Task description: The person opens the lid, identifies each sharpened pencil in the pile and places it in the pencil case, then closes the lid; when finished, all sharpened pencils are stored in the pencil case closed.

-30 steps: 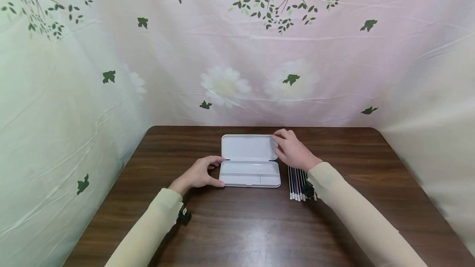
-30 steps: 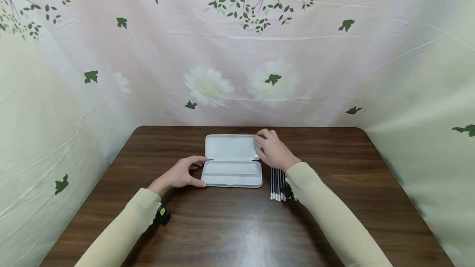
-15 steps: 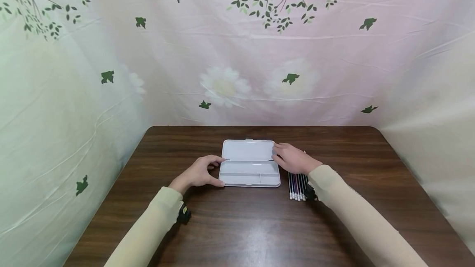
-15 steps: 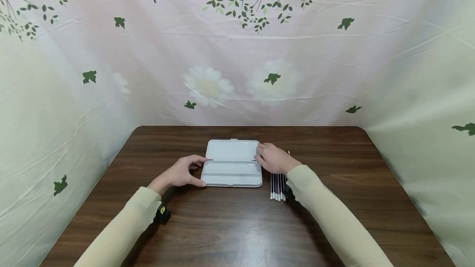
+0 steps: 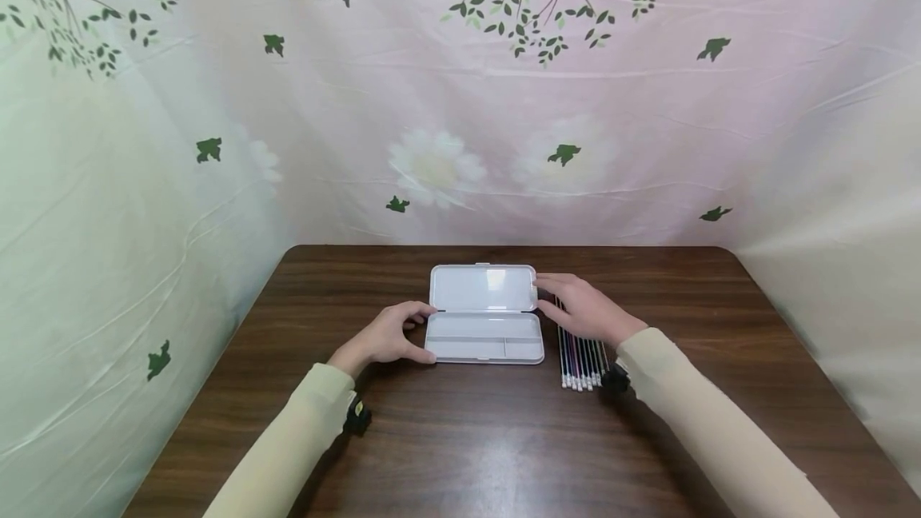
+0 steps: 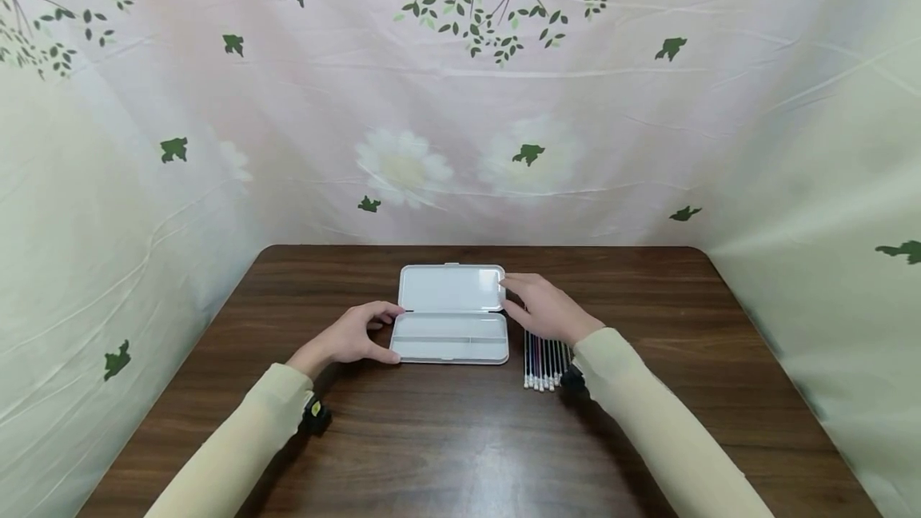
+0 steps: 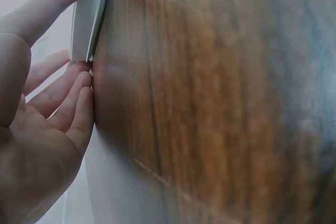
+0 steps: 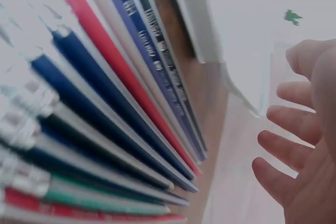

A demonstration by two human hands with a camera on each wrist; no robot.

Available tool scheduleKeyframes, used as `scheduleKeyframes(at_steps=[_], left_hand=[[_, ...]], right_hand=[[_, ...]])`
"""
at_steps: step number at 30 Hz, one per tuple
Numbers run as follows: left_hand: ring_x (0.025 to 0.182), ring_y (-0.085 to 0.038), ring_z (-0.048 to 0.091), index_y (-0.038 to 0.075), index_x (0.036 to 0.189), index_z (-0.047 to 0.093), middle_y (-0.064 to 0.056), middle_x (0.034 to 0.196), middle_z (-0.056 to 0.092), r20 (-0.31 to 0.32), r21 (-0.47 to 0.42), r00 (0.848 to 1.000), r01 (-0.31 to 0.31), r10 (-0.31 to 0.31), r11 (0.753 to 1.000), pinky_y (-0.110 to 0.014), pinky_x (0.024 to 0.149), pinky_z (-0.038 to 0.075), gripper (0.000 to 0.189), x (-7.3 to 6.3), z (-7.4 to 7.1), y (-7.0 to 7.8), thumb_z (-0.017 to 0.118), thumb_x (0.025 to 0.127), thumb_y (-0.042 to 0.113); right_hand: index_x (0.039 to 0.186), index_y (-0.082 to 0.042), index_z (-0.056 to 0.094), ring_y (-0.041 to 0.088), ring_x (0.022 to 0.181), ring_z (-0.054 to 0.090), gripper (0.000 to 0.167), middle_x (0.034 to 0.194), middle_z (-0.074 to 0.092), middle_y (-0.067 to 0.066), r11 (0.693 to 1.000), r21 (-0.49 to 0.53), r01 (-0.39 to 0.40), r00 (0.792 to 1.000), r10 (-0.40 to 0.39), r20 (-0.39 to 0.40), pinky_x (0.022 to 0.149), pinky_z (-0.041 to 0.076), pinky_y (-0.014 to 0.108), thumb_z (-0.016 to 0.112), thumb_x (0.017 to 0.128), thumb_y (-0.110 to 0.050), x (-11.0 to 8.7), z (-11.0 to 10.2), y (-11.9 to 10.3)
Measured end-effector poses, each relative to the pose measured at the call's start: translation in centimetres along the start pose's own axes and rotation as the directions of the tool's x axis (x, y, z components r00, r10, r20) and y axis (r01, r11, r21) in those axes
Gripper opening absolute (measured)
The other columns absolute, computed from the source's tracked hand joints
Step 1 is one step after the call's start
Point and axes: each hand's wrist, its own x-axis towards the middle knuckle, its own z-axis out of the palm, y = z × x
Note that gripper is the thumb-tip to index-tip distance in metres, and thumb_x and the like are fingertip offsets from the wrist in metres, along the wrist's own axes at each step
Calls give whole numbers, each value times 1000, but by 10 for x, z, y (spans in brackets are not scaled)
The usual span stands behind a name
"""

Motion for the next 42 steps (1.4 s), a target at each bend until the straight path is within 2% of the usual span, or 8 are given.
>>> scheduleKeyframes(at_steps=[7,9,12,15,22,30,37,42], left_hand=[[123,-23,56,14,141,63,-3,135,62,2,-11,1000,0,0,1000,-43,113,50,80,0,0,1,99,72,33],[123,-23,56,14,141,63,-3,135,62,3,-9,1000,-1,1,1000,-43,113,50,80,0,0,0,99,73,33],[123,-22,56,15,141,63,-1,135,62,3,-3,1000,-1,1,1000,-42,113,50,80,0,0,-2,99,72,33],[123,-21,56,15,141,63,0,134,62,5,2,1000,1,-1,1000,-42,113,50,80,0,0,-2,99,72,34],[124,-22,56,15,141,63,-2,136,62,5,-9,1000,1,-1,1000,-42,113,50,80,-1,0,-1,100,72,33],[125,-23,55,14,142,61,-3,137,61,12,0,1000,-5,5,1000,-43,114,50,80,0,-1,0,99,74,33],[124,-23,56,14,141,62,-2,136,62,6,-1,1000,-6,6,1000,-42,113,50,79,0,-1,0,99,73,32],[125,-23,56,13,142,61,-3,136,62,6,-9,1000,-13,13,1000,-42,113,50,80,-1,-1,-1,99,73,30]], right_hand=[[133,-1,68,30,114,67,36,126,70,15,1000,15,-28,997,29,-72,97,58,53,68,104,-22,-29,-18,2],[129,-1,69,24,101,67,33,115,71,11,998,20,-57,997,58,-57,86,61,46,70,102,-20,-38,-21,6],[123,-1,71,14,83,59,29,98,69,3,994,29,-104,995,104,-1,70,56,34,74,99,-16,-52,-22,13],[117,-2,71,9,75,55,24,87,64,-3,991,33,-131,990,129,52,63,51,28,76,97,-14,-65,-22,19],[105,-7,70,9,70,54,12,81,63,-5,983,53,-175,980,169,103,61,50,26,76,96,-12,-78,-18,26],[100,-6,68,9,66,53,12,75,62,-5,980,31,-198,978,195,75,58,48,28,78,92,-8,-80,-12,30],[102,1,65,17,66,56,22,77,63,3,940,20,-341,938,338,76,57,50,34,78,88,-10,-78,-10,30],[106,6,63,21,69,59,25,79,63,8,900,-6,-435,896,433,96,59,53,38,75,87,-7,-77,-14,27]])
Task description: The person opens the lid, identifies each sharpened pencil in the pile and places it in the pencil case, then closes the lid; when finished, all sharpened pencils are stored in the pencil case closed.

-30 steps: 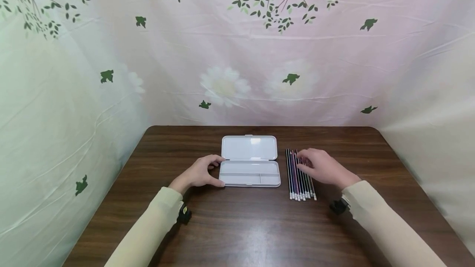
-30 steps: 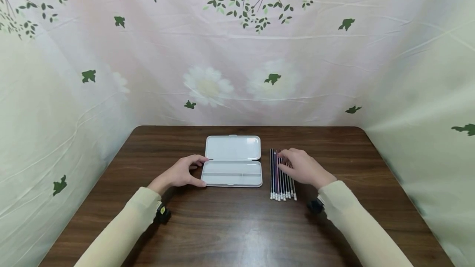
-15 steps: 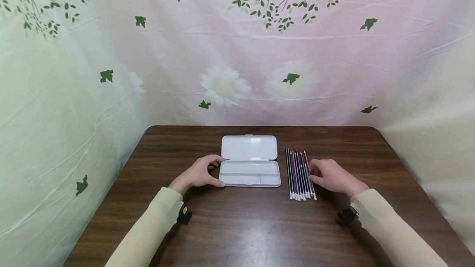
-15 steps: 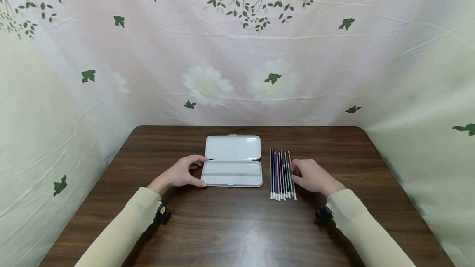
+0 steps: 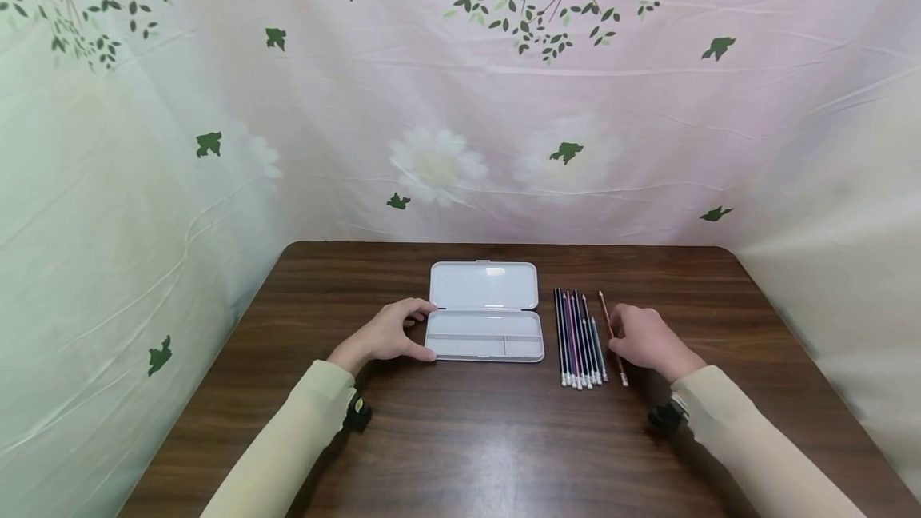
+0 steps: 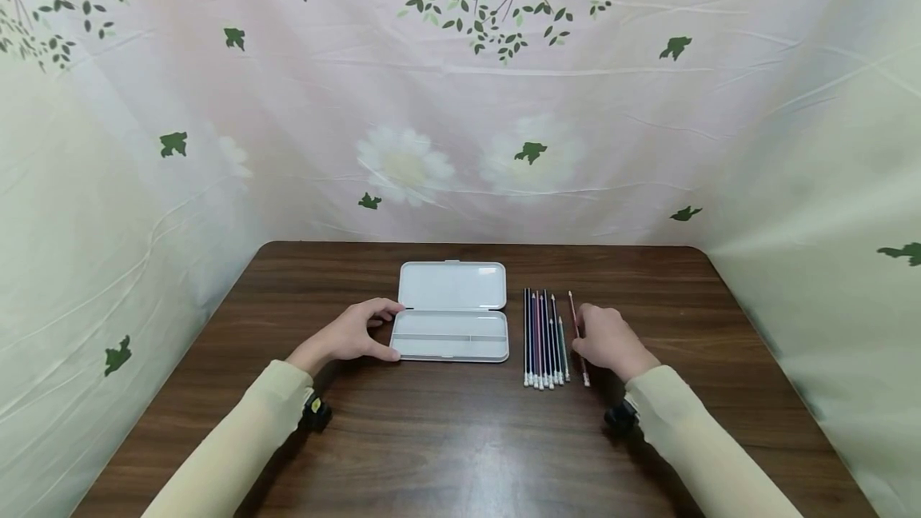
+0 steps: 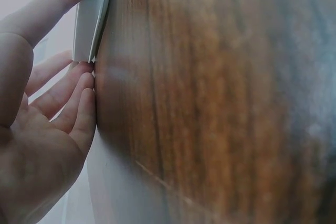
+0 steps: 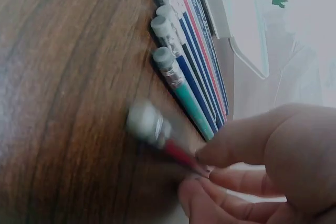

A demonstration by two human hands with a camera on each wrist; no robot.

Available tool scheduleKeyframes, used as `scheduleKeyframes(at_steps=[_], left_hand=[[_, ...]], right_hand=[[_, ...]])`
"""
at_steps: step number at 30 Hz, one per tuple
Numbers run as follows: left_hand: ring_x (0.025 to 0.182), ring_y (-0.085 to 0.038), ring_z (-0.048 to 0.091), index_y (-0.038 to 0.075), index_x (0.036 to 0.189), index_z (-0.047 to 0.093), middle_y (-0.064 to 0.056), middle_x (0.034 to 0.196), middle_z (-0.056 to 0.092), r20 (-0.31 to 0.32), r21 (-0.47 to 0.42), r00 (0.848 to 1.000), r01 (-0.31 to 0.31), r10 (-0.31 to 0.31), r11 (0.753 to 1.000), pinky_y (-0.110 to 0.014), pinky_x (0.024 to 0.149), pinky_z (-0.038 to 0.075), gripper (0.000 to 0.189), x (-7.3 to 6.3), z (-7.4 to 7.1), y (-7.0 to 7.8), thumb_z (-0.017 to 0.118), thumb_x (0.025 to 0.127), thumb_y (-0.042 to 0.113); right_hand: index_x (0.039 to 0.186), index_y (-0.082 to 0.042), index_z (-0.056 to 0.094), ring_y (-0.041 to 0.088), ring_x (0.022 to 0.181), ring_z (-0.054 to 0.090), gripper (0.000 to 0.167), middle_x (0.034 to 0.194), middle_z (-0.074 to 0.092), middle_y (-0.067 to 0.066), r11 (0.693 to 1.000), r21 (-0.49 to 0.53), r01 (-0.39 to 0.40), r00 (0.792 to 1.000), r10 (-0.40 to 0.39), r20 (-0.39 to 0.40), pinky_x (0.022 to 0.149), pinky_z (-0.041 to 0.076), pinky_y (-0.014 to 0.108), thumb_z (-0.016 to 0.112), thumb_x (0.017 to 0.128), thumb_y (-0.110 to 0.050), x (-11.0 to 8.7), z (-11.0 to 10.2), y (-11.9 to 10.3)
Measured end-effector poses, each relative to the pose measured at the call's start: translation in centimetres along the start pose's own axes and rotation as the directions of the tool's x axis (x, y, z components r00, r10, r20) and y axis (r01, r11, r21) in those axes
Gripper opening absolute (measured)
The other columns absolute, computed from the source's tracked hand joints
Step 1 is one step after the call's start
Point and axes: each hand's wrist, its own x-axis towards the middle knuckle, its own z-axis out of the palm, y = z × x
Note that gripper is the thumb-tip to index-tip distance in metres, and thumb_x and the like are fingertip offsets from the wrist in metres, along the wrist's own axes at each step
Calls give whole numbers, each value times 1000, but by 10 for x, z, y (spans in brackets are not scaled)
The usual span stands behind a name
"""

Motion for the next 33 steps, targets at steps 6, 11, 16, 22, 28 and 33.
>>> scheduleKeyframes(at_steps=[6,11,16,22,28,33], left_hand=[[125,-23,56,12,142,61,-3,135,61,-1,-2,1000,-4,4,1000,-41,113,49,81,0,1,0,99,73,29],[125,-23,56,12,142,61,-3,136,61,1,-9,1000,-3,3,1000,-42,113,49,81,0,0,1,99,73,29],[126,-23,55,12,143,60,-3,137,61,5,-8,1000,2,-2,1000,-42,114,49,82,0,0,0,99,73,29],[126,-23,56,12,143,60,-3,137,61,10,-7,1000,-1,1,1000,-42,114,49,81,-1,0,1,99,74,30],[125,-24,55,13,142,61,-3,136,61,5,-9,1000,-2,2,1000,-43,114,49,80,0,-2,2,98,74,29],[125,-23,56,13,142,61,-2,136,61,5,1,1000,1,-1,1000,-42,114,49,80,0,-2,1,99,74,30]], right_hand=[[105,6,62,22,67,57,23,78,61,8,998,-16,-67,998,67,18,56,51,36,72,86,-3,-4,-4,1],[105,5,63,23,69,58,23,79,61,9,995,-27,-98,995,99,25,57,51,37,73,87,-4,-5,-6,3],[102,4,66,24,68,57,17,79,62,9,991,-26,-134,990,135,43,56,51,37,73,89,-5,-7,-7,3],[89,-3,70,23,65,56,7,74,60,8,987,-24,-160,986,161,50,55,47,35,71,91,-9,-9,-8,5],[85,-3,70,23,64,56,9,71,60,8,989,-21,-145,989,146,28,54,48,35,71,92,-9,-10,-13,7],[101,2,69,24,69,58,15,79,63,9,993,-25,-118,993,118,3,56,51,36,73,93,-10,-10,-18,6]])
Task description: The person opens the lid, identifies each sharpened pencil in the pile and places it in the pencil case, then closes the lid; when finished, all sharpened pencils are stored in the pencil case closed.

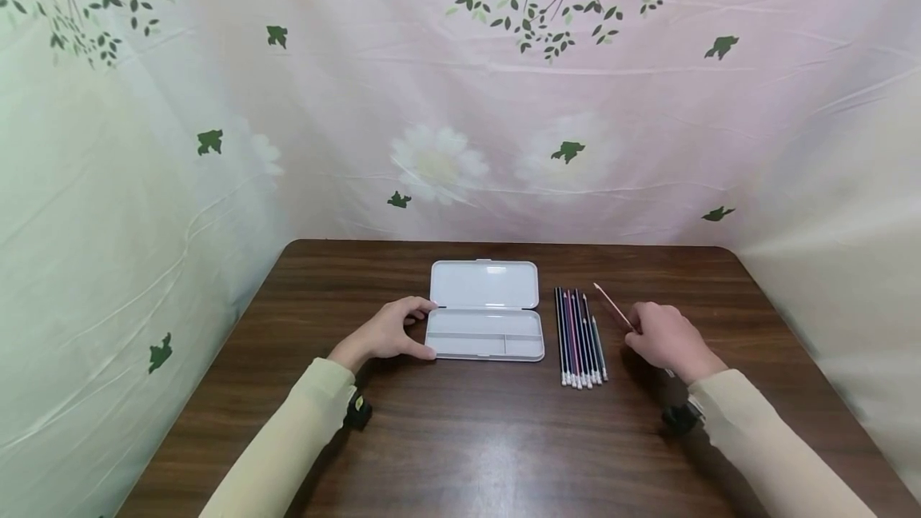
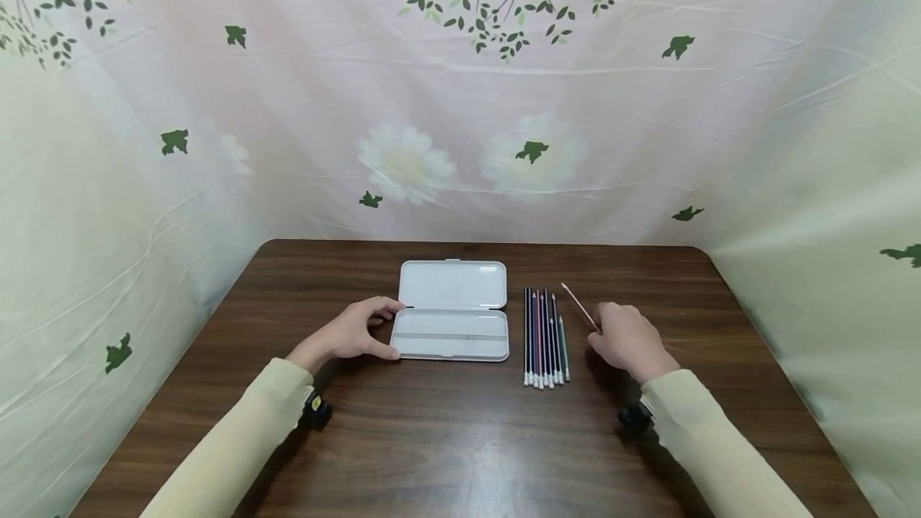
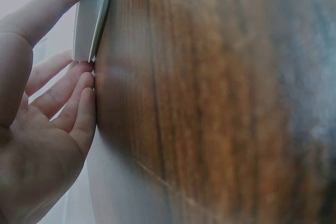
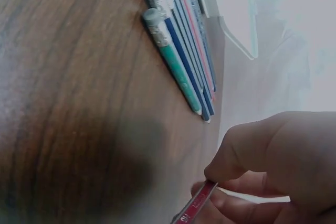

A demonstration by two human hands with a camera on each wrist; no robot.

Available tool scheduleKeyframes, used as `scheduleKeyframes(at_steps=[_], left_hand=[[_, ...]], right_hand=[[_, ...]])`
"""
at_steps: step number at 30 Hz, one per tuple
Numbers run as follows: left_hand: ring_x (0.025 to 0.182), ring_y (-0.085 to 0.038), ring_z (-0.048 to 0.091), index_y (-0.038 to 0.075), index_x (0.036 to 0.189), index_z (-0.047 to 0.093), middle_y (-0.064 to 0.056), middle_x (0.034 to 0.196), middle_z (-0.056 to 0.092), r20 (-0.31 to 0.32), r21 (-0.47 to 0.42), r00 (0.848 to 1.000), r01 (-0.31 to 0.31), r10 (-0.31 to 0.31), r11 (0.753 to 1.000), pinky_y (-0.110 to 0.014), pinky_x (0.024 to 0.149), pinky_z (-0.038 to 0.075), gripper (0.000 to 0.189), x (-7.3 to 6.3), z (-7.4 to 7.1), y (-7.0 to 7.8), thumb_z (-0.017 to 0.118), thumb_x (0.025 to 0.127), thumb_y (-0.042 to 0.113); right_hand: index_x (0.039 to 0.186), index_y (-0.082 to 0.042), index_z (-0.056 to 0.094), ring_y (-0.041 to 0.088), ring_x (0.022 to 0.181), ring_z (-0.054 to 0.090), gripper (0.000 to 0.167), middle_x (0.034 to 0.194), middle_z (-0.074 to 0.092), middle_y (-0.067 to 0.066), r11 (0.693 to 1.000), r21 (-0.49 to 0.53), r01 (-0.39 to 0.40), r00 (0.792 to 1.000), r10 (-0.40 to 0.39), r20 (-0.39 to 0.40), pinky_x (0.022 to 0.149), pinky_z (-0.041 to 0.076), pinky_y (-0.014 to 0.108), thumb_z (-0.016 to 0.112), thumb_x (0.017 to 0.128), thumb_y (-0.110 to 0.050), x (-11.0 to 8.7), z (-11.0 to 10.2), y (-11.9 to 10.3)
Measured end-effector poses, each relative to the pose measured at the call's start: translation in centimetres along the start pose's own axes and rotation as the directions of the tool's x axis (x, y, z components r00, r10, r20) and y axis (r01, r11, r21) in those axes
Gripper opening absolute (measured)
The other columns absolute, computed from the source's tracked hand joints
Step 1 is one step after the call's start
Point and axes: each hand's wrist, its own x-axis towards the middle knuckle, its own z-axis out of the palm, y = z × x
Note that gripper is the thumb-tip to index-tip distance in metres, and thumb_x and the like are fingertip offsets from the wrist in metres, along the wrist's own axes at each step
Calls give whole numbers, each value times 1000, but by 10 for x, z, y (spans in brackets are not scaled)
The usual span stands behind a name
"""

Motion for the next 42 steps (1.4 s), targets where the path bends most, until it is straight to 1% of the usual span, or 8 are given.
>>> scheduleKeyframes(at_steps=[5,10,17,23,26,32,37,42], left_hand=[[125,-23,56,14,141,61,-2,136,61,0,-3,1000,0,0,1000,-42,113,49,80,0,0,0,99,73,29],[125,-23,55,14,142,61,-2,136,61,3,-2,1000,0,0,1000,-42,114,49,80,0,-1,1,98,74,29],[125,-23,55,13,142,61,-2,136,61,3,-9,1000,2,-2,1000,-42,114,48,79,1,0,1,98,74,29],[126,-23,55,14,143,60,-2,136,60,6,-15,1000,9,-8,1000,-42,115,48,80,1,1,-1,98,74,31],[126,-23,55,15,143,60,-2,137,60,5,-15,1000,8,-8,1000,-42,115,48,80,1,2,-1,98,74,31],[126,-22,55,15,143,60,-2,136,61,1,-9,1000,12,-12,1000,-41,114,49,80,1,1,-1,98,74,30],[126,-22,55,15,143,61,-2,136,61,1,-4,1000,18,-18,1000,-41,114,49,80,0,1,-1,98,74,31],[126,-23,55,14,143,60,-2,137,60,0,-6,1000,19,-19,1000,-42,115,48,80,-1,1,-1,98,74,30]], right_hand=[[111,2,69,24,74,60,21,88,68,11,996,-6,86,994,-87,-72,64,57,43,74,93,-8,2,-2,-7],[111,0,73,25,83,64,19,96,72,12,976,11,216,967,-212,-143,75,60,51,71,92,-2,4,-1,-20],[111,-2,78,20,84,64,20,96,68,7,937,21,348,926,-340,-167,72,61,42,70,93,2,9,6,-43],[106,-6,79,15,80,60,19,92,67,3,873,-46,485,853,-484,-196,66,57,37,76,90,5,15,21,-62],[104,-7,80,16,84,64,18,95,70,3,846,-67,529,823,-531,-202,75,61,41,77,91,5,18,29,-71],[101,-6,80,17,88,67,14,94,72,3,823,-31,567,806,-562,-187,78,61,40,76,92,4,26,39,-92],[98,-3,79,21,90,70,15,93,74,7,792,-9,610,777,-600,-192,81,62,41,73,91,9,34,48,-108],[100,-3,80,20,90,71,15,94,75,7,793,45,607,787,-593,-171,81,63,38,73,93,8,42,57,-123]])
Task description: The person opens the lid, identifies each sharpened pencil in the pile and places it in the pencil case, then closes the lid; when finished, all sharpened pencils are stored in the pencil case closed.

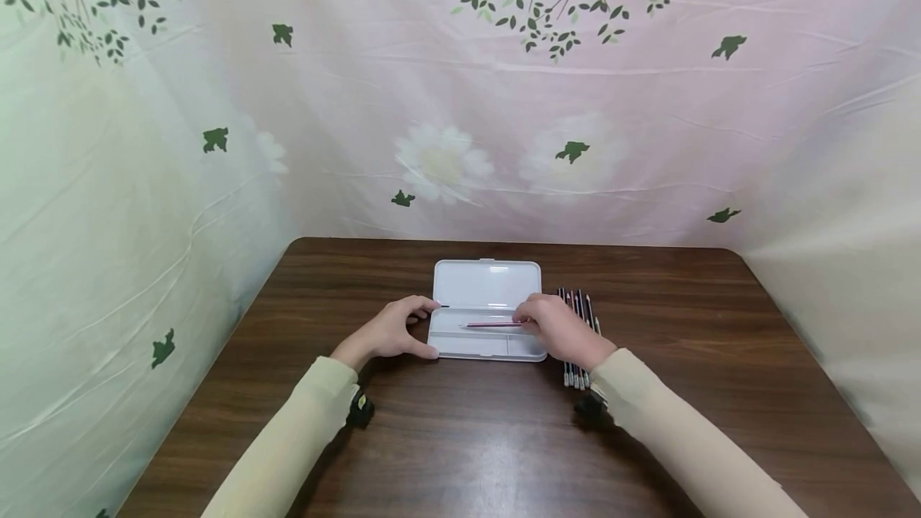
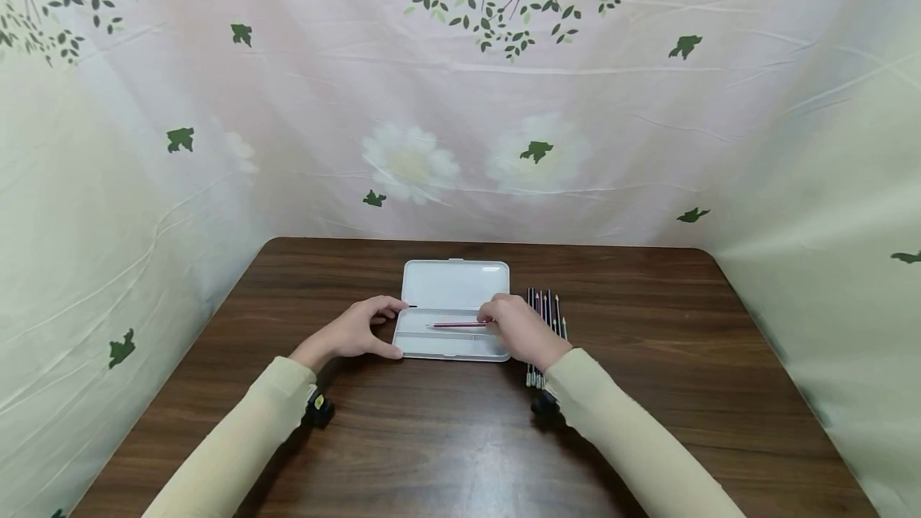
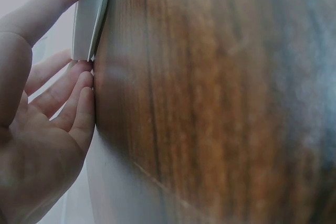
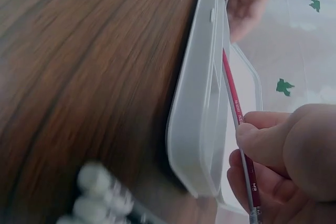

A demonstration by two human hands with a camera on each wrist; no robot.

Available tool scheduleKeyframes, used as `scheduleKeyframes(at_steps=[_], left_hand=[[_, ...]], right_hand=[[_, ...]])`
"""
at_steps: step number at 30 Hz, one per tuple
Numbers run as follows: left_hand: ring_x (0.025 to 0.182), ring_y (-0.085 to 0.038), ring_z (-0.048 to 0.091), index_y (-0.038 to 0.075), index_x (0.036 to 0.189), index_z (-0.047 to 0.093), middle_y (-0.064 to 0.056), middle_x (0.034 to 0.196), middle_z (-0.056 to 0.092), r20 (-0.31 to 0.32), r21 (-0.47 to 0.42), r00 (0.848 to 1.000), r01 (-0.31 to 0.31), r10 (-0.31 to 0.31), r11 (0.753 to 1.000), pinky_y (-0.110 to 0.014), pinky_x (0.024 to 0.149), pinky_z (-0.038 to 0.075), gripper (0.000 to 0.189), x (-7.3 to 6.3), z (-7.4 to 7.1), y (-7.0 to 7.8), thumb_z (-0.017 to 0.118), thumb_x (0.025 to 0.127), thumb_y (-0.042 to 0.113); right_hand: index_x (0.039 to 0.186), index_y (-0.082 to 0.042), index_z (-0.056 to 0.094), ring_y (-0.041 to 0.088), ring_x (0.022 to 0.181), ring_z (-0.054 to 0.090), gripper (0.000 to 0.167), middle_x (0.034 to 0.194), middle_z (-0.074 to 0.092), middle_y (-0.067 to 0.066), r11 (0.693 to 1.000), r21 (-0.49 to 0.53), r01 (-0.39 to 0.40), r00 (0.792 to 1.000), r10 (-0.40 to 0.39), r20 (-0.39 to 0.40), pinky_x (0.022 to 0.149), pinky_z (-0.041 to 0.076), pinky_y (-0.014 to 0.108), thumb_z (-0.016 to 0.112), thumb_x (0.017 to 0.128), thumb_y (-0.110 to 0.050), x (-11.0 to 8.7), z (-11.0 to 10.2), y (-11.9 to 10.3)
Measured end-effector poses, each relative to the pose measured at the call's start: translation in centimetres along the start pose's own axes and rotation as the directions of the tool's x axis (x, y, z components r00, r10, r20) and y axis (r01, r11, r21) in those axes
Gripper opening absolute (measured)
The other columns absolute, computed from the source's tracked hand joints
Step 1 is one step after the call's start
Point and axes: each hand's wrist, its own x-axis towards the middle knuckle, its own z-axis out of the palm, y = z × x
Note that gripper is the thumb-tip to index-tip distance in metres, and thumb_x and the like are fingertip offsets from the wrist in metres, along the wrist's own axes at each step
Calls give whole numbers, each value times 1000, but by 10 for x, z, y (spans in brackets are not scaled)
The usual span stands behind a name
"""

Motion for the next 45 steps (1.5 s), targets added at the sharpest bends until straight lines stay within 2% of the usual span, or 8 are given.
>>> scheduleKeyframes(at_steps=[5,9,13,26,31,35,40,45], left_hand=[[126,-23,55,14,143,60,-2,137,60,0,-3,1000,-5,5,1000,-42,114,48,81,-1,0,-1,98,74,31],[125,-23,55,14,143,60,-2,136,60,-1,-4,1000,-9,9,1000,-42,114,48,81,-1,0,-2,98,74,32],[125,-23,55,13,143,60,-2,136,61,-4,-8,1000,-15,15,1000,-42,114,48,81,-1,0,-1,98,74,31],[126,-23,55,14,144,60,-2,137,60,0,-7,1000,-13,13,1000,-42,115,48,81,0,-2,0,98,74,31],[126,-23,55,14,144,60,-2,137,60,5,-9,1000,-15,15,1000,-42,115,48,81,0,-2,2,98,74,30],[126,-23,55,13,144,59,-2,137,60,6,-8,1000,-19,19,1000,-42,115,48,81,0,-2,3,98,75,30],[126,-23,55,15,144,60,-2,137,60,7,-6,1000,-15,15,1000,-42,115,48,81,-1,-2,2,98,75,31],[127,-23,56,15,144,59,-2,138,61,11,5,1000,-10,10,1000,-43,116,47,81,-1,-1,1,98,75,32]], right_hand=[[100,-4,80,17,89,70,15,94,74,5,999,36,10,1000,-10,11,80,63,35,75,91,9,10,10,-5],[98,-4,80,17,90,70,17,95,75,5,999,18,33,999,-33,14,81,63,35,75,90,10,17,18,-8],[100,-6,81,15,91,70,18,97,76,3,1000,12,19,999,-20,31,84,63,34,75,91,8,22,24,-9],[102,-9,80,14,95,72,16,101,78,1,999,33,15,998,-17,62,87,63,34,75,94,4,26,24,-8],[105,-6,79,15,94,72,13,101,77,5,998,50,39,998,-41,38,84,63,34,75,95,1,19,16,-4],[109,-2,77,19,95,72,14,104,76,8,997,62,41,999,-42,9,84,63,38,73,96,-1,10,4,2],[111,-3,77,19,92,70,15,103,75,6,999,34,4,999,-3,-36,81,62,42,74,96,-5,-9,-15,13],[109,-5,78,15,86,66,16,96,72,0,999,-15,-47,995,46,-86,75,60,37,77,93,-5,-32,-25,30]])
